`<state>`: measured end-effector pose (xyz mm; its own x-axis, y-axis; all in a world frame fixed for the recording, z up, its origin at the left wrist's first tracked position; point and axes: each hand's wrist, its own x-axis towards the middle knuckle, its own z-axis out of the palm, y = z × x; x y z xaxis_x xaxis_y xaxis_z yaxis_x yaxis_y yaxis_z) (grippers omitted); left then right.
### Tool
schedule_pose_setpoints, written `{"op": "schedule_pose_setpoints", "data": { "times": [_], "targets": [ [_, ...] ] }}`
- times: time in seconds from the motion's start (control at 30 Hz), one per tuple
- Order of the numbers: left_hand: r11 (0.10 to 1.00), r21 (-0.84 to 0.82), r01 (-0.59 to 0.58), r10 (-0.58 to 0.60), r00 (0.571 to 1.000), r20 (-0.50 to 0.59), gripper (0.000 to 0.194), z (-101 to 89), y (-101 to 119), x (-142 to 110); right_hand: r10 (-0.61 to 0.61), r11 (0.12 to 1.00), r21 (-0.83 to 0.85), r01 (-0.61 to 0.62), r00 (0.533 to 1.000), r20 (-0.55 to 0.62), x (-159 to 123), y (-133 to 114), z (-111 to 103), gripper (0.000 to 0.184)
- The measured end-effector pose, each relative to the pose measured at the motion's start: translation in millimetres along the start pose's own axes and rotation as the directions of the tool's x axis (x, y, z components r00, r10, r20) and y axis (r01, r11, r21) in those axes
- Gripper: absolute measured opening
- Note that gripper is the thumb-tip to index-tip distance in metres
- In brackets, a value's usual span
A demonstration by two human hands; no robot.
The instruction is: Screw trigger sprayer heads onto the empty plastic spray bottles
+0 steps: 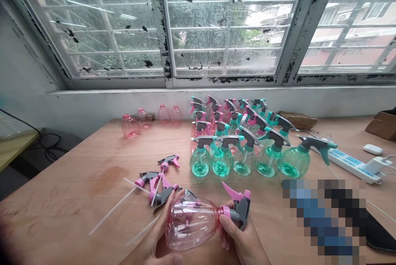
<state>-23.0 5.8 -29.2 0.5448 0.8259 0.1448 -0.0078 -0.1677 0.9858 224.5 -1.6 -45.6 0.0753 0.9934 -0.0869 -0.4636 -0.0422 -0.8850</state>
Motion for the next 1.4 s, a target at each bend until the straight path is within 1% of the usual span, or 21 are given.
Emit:
{"op": "schedule_pose_setpoints", "data": {
  "times": [0.13, 0.2, 0.3, 0.4, 0.5, 0.67, 0.8, 0.9, 0.97, 1.07, 1.1, 1.13, 1.23, 1.3, 1.4],
  "targets": [
    [0.998, -0.067, -0.011, 0.011, 1.0, 0.002, 0.103, 2.7, 2.9, 1.5, 0.001, 1.0, -0.007, -0.001, 1.0, 0.017, 0.6, 1.0, -2.6, 0.047],
    [0.995, -0.097, -0.015, 0.015, 1.0, -0.005, 0.096, 4.8, 2.5, 2.4, 0.007, 1.0, -0.017, -0.007, 1.0, 0.029, 1.4, 1.3, -4.6, 0.047],
    [0.996, -0.084, -0.01, 0.007, 1.0, -0.03, 0.087, 5.9, -0.2, 2.5, 0.018, 0.999, -0.03, -0.016, 0.998, 0.065, 2.9, 1.1, -7.1, 0.046],
    [0.998, -0.065, -0.003, 0.0, 0.999, -0.035, 0.094, 5.0, -2.7, 1.8, 0.022, 0.999, -0.025, -0.021, 0.998, 0.063, 3.8, 0.9, -8.2, 0.046],
    [0.998, -0.054, 0.011, -0.011, 1.0, -0.01, 0.101, 4.1, -1.6, 1.4, 0.03, 0.999, -0.022, -0.029, 0.998, 0.047, 3.8, 1.5, -8.3, 0.046],
    [0.999, -0.031, -0.01, 0.01, 1.0, -0.012, 0.101, 5.0, 3.9, 2.3, 0.001, 1.0, -0.019, -0.001, 0.999, 0.033, 3.5, 3.1, -7.1, 0.046],
    [0.995, -0.094, 0.027, -0.03, 0.999, -0.028, 0.089, 4.3, 2.8, 2.3, 0.003, 1.0, -0.024, -0.002, 0.999, 0.039, 3.5, 2.6, -6.5, 0.046],
    [0.995, -0.091, 0.037, -0.041, 0.998, -0.048, 0.08, 2.9, -0.7, 1.8, -0.01, 0.999, -0.041, 0.012, 0.999, 0.048, 3.4, 2.2, -6.5, 0.044],
    [0.994, -0.101, 0.035, -0.04, 0.998, -0.048, 0.084, 2.6, -2.3, 1.9, -0.017, 0.999, -0.044, 0.02, 0.998, 0.055, 3.2, 1.9, -6.2, 0.043],
    [0.992, -0.122, 0.04, -0.046, 0.998, -0.044, 0.108, 3.4, -2.2, 2.5, -0.021, 0.999, -0.043, 0.024, 0.998, 0.061, 2.5, 0.7, -4.5, 0.044],
    [0.992, -0.12, 0.037, -0.043, 0.998, -0.049, 0.114, 3.9, -1.5, 2.7, -0.019, 0.999, -0.041, 0.021, 0.998, 0.061, 2.1, 0.1, -3.7, 0.044],
    [0.993, -0.114, 0.029, -0.036, 0.998, -0.056, 0.115, 4.4, -0.7, 3.0, -0.016, 0.999, -0.039, 0.019, 0.998, 0.056, 1.7, -0.4, -2.8, 0.044],
    [0.994, -0.111, -0.009, 0.003, 0.999, -0.048, 0.107, 6.4, 2.1, 3.8, -0.017, 1.0, -0.026, 0.018, 0.999, 0.031, 0.7, -1.4, -0.8, 0.044],
    [0.993, -0.109, -0.043, 0.038, 0.998, -0.042, 0.097, 8.1, 3.5, 4.5, -0.013, 1.0, -0.021, 0.014, 0.999, 0.029, 0.7, -1.1, -0.9, 0.045],
    [0.994, -0.065, -0.082, 0.078, 0.995, -0.064, 0.082, 9.8, 4.1, 4.6, -0.004, 1.0, -0.026, 0.005, 0.999, 0.048, 1.5, 0.2, -2.6, 0.045]
  ]
}}
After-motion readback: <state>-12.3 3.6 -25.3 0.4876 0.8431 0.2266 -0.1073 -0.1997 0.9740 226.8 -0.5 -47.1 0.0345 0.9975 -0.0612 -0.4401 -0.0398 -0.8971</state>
